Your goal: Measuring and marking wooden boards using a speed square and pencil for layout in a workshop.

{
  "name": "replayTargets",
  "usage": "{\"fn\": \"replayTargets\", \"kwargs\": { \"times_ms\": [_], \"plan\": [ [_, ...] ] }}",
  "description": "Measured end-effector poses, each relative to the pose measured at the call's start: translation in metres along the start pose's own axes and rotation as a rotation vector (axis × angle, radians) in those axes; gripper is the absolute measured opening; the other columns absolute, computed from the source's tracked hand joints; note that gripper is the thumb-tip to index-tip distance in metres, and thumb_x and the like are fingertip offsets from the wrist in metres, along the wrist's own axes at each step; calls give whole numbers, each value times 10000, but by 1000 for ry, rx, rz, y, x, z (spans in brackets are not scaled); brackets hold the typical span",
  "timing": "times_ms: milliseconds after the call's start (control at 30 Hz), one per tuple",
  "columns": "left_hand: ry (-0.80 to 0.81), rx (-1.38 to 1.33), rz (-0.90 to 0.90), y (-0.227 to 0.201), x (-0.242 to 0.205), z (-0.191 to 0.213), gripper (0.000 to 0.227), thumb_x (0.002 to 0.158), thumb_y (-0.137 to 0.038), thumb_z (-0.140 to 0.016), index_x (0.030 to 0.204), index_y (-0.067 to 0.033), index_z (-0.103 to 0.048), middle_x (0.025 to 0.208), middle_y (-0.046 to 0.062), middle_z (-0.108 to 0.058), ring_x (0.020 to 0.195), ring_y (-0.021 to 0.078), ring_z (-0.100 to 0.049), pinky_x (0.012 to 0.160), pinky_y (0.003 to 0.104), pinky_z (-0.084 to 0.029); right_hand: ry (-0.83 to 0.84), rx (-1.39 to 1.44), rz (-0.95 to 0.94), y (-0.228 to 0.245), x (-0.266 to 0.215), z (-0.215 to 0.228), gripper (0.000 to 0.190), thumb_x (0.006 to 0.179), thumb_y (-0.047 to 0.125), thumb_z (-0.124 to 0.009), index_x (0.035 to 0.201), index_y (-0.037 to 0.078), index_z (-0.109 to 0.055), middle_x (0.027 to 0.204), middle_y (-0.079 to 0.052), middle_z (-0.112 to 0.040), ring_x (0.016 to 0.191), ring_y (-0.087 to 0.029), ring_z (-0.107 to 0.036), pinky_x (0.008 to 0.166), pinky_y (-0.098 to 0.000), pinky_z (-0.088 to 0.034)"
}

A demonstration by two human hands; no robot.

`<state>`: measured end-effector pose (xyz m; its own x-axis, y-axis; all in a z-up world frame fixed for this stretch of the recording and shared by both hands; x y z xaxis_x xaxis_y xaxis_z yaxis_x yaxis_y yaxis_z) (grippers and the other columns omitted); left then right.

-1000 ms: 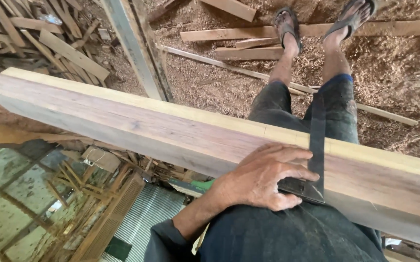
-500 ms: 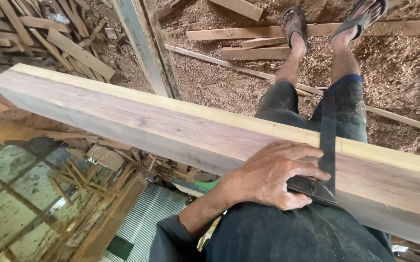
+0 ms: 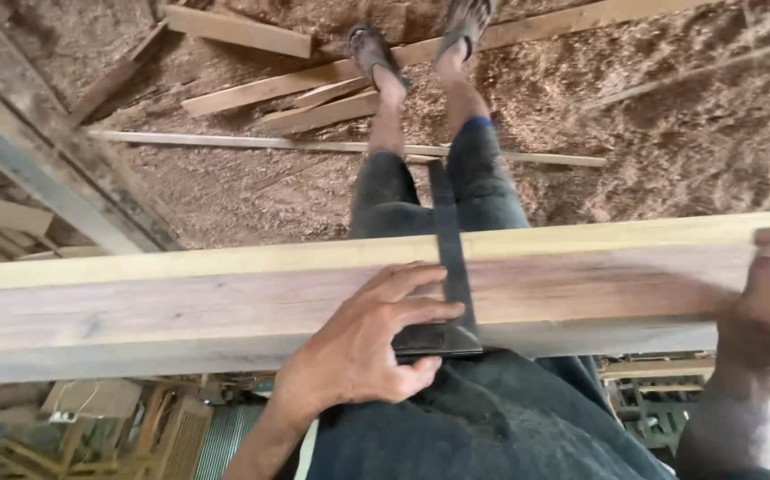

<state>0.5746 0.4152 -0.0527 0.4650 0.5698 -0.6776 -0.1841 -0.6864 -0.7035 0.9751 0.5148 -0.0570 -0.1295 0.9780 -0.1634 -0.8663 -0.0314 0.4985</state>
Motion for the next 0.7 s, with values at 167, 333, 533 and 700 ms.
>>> {"fn": "replayTargets", "kwargs": {
  "times_ms": [167, 333, 533, 700],
  "plan": [
    [-76, 42, -101, 0, 5, -5, 498, 706, -221, -816, 1191, -124, -762, 1423, 151, -616, 1343, 319, -559, 1123, 447, -415, 470, 416, -383, 88, 35, -41, 174, 1054, -62, -570, 1213, -103, -626, 1058, -229, -703, 917, -280, -745, 865, -303, -637],
    [-107, 31, -193, -9, 8, 2, 486, 679, -182, -847, 1146, -77, -764, 1374, 174, -641, 1327, 316, -576, 1134, 421, -408, 1095, 431, -547, 135, 24, -120, 308, 921, 298, -649, 1105, 79, -764, 913, -97, -864, 782, -187, -877, 659, -275, -736],
    [-83, 10, -188, -10, 9, 3, 450, 734, -228, -853, 1147, -73, -764, 1380, 174, -625, 1311, 334, -560, 1115, 437, -410, 1112, 373, -557, 155, 32, -144, 185, 920, 180, -664, 1008, 58, -771, 811, -44, -819, 738, -107, -785, 680, -243, -642],
    [-85, 23, -235, -10, 8, 1, 468, 742, -230, -841, 1168, -57, -750, 1384, 217, -615, 1332, 355, -541, 1125, 461, -374, 1133, 335, -567, 157, 29, -148, 158, 939, 134, -622, 969, 50, -753, 797, -58, -818, 689, -130, -786, 672, -250, -660]
  ]
}}
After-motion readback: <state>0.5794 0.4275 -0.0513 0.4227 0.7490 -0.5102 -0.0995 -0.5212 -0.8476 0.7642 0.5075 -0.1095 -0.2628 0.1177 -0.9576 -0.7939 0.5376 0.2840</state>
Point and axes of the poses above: each hand's wrist, its own x-axis towards the middle knuckle, its own z-axis out of the back of the hand, y = z × x, the point moved 6 cm from there along x, towards the middle knuckle
